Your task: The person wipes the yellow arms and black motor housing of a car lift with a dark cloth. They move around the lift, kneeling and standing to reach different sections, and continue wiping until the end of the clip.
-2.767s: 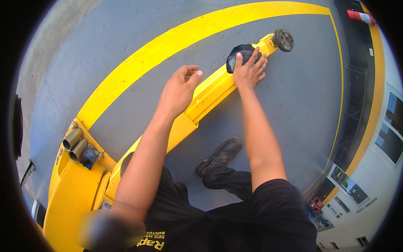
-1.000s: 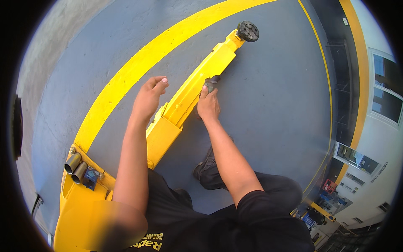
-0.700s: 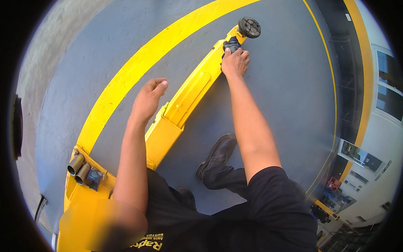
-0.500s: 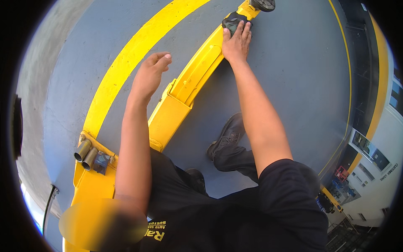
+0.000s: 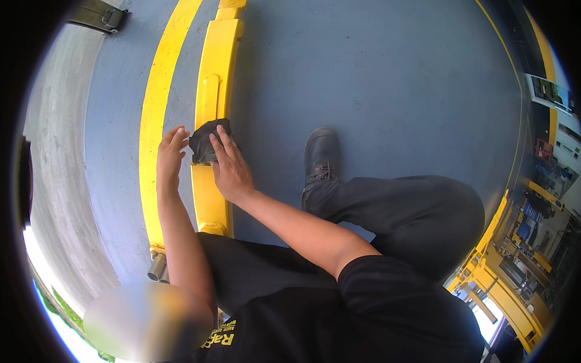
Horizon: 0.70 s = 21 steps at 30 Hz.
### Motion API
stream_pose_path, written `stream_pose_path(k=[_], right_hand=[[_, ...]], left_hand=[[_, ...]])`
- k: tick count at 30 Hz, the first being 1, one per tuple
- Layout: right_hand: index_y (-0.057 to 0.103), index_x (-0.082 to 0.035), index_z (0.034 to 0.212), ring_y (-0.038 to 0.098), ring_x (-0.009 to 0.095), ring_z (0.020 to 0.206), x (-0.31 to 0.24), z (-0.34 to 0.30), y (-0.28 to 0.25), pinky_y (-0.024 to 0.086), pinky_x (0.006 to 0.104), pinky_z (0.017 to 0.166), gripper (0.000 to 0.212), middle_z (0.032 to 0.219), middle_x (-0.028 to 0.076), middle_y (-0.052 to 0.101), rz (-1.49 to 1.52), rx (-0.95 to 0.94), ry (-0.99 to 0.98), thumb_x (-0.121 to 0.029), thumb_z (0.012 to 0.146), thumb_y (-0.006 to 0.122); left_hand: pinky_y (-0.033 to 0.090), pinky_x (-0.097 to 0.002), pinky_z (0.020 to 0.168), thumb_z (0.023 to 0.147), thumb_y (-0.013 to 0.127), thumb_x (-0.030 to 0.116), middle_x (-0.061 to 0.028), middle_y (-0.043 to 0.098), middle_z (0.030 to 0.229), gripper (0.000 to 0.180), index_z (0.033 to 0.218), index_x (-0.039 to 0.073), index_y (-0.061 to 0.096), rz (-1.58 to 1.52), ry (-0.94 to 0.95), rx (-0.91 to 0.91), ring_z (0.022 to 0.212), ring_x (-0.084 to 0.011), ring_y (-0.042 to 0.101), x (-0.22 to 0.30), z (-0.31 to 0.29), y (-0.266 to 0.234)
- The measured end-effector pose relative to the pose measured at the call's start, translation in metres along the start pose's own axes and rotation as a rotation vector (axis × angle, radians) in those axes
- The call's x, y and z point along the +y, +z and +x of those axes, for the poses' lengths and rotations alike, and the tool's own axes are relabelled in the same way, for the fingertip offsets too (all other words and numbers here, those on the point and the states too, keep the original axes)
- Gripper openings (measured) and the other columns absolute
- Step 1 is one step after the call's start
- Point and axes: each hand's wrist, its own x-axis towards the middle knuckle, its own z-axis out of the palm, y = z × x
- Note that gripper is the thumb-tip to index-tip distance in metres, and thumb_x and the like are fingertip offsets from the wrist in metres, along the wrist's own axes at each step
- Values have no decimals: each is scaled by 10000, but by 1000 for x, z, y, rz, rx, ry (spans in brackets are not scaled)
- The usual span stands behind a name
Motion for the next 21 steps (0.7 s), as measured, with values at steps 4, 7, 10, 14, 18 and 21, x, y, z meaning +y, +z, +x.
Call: stream_pose_path(k=[4,7,10,14,18,21], right_hand=[[152,28,1656,198,549,1562,16,71,-8,274,536,1284,799,1757,218,30,-62,37,-26,-192,1038,609],[133,24,1668,200,548,1563,33,162,-31,255,525,1293,789,1767,212,-20,-174,81,-17,-314,1078,532],[251,-48,1665,249,484,1570,38,253,-76,286,490,1289,724,1772,164,80,-201,58,61,-362,1076,532],[372,-74,1622,184,355,1618,15,313,-115,184,632,1291,710,1739,179,237,-359,-20,61,-444,1040,541],[453,-38,1555,279,356,1579,-4,319,-118,239,591,1283,659,1662,199,378,-478,55,95,-433,1036,546],[531,-13,1472,382,372,1522,0,325,-111,304,598,1246,632,1588,212,475,-473,155,44,-451,1018,583]], left_hand=[[462,-437,1067,1056,550,435,-137,691,1352,555,1448,46,605,12,45,-24,1292,-287,617,-4,-5,4],[470,-396,1069,1074,583,369,-169,715,1302,490,1410,16,628,47,12,69,1243,-282,644,-4,-10,12],[446,-427,1140,1082,573,418,-233,651,1412,568,1448,-16,582,141,14,80,1364,-345,590,-4,-19,13],[402,-528,1178,1096,434,590,-176,499,1597,688,1580,102,472,92,67,-47,1480,-350,472,-27,-53,-32],[400,-423,1183,1126,461,507,-202,607,1468,611,1498,29,537,206,-151,8,1403,-315,551,-105,-113,-84],[438,-401,1131,1119,511,444,-214,657,1386,572,1466,-10,542,111,-372,121,1332,-291,603,-186,-180,-89]])
